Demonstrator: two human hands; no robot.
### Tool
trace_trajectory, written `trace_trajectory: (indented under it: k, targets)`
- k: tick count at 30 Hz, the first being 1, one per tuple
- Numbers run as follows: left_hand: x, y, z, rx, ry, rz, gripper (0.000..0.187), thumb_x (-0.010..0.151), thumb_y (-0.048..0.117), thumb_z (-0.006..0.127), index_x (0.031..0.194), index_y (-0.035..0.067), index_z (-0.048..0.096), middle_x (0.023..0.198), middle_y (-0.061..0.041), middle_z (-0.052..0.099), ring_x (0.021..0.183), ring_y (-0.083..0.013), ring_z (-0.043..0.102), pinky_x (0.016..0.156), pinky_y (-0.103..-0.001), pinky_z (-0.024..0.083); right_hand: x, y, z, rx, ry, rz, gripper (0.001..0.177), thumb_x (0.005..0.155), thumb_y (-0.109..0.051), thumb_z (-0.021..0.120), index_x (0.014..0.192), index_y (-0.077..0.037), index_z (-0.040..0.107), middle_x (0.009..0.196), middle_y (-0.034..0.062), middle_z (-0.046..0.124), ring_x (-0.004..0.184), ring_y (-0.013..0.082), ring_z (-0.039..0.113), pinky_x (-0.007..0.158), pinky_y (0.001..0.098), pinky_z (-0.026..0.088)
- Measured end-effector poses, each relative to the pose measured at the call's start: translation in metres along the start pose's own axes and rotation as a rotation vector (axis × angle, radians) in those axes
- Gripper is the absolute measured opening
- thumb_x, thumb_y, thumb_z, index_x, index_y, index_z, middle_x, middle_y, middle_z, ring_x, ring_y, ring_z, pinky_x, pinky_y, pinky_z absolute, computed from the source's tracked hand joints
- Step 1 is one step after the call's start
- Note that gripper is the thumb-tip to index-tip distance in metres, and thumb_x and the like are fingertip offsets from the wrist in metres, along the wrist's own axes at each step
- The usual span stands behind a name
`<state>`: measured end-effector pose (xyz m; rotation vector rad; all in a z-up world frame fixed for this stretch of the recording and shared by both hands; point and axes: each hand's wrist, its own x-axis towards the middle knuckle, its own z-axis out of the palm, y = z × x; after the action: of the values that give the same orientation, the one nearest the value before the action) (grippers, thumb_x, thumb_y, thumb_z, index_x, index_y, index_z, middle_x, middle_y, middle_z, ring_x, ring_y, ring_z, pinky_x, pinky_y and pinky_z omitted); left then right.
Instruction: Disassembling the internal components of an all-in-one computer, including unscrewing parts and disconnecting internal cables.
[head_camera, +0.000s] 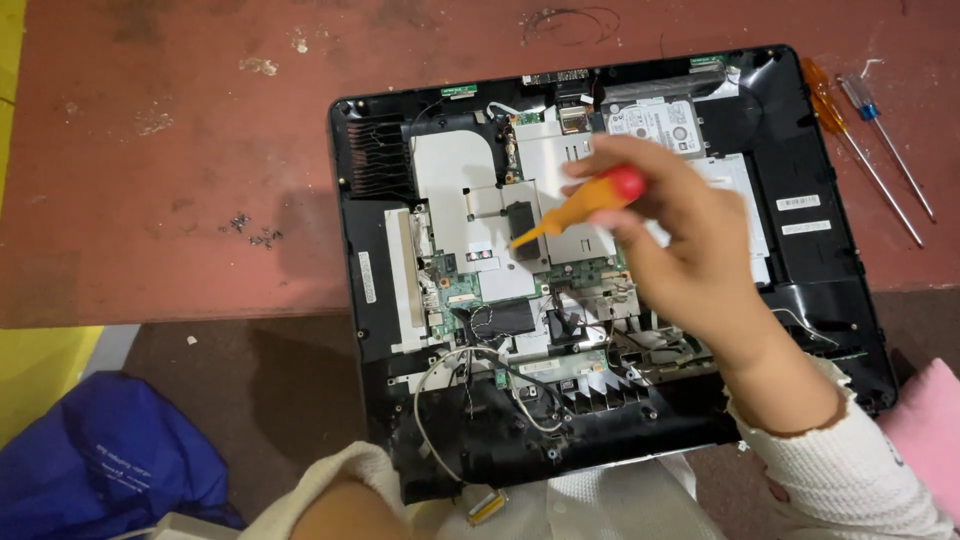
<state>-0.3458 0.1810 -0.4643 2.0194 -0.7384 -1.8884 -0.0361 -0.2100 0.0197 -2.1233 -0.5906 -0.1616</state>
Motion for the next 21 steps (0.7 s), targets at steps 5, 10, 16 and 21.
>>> trace_trajectory:
  k: [5,10,16,21]
  targets:
    - [-0.282,0.376,-0.324,0.402,1.525,0.551,0.024,0.068,0.025,0.065,0.048,0.02,0.051,0.042,-0.003,0.045,0.034,-0.0296,0.034,0.034,-0.045,0.024,-0.001,0.014,-0.013,-0.018,0.254,-0.143,0.035,0.105,-0.003,0.055,0.135,0.007,0.04,0.117,0.0252,0.06,0.114,0.0339,0.065,0.1,0.0399,0.06]
    - [-0.23,0.341,-0.35,0.424,1.615,0.25,0.059,0.083,0.025,0.068,0.13,-0.006,0.051,0.136,-0.022,0.048,0.102,-0.0283,0.058,0.092,-0.038,0.043,0.008,0.022,-0.006,-0.059,0.244,-0.157,0.035,0.102,0.003,0.06,0.132,0.01,0.043,0.112,0.0269,0.063,0.107,0.035,0.068,0.093,0.0392,0.059]
    - [-0.208,0.336,-0.352,0.697,1.724,0.1,0.043,0.074,0.012,0.068,0.114,-0.003,0.066,0.129,-0.018,0.058,0.085,-0.0212,0.054,0.083,-0.03,0.044,0.014,0.028,0.001,-0.019,0.216,-0.131,0.037,0.099,-0.006,0.06,0.13,0.009,0.045,0.113,0.0257,0.064,0.105,0.0334,0.068,0.094,0.0389,0.06]
    - [-0.203,0.337,-0.355,0.802,1.747,0.081,0.032,0.075,0.006,0.069,0.106,-0.001,0.07,0.122,-0.018,0.064,0.082,-0.0202,0.054,0.08,-0.028,0.044,0.018,0.024,0.004,-0.087,0.196,-0.099,0.034,0.096,0.005,0.062,0.127,0.009,0.048,0.105,0.0237,0.068,0.093,0.0279,0.069,0.082,0.0332,0.059]
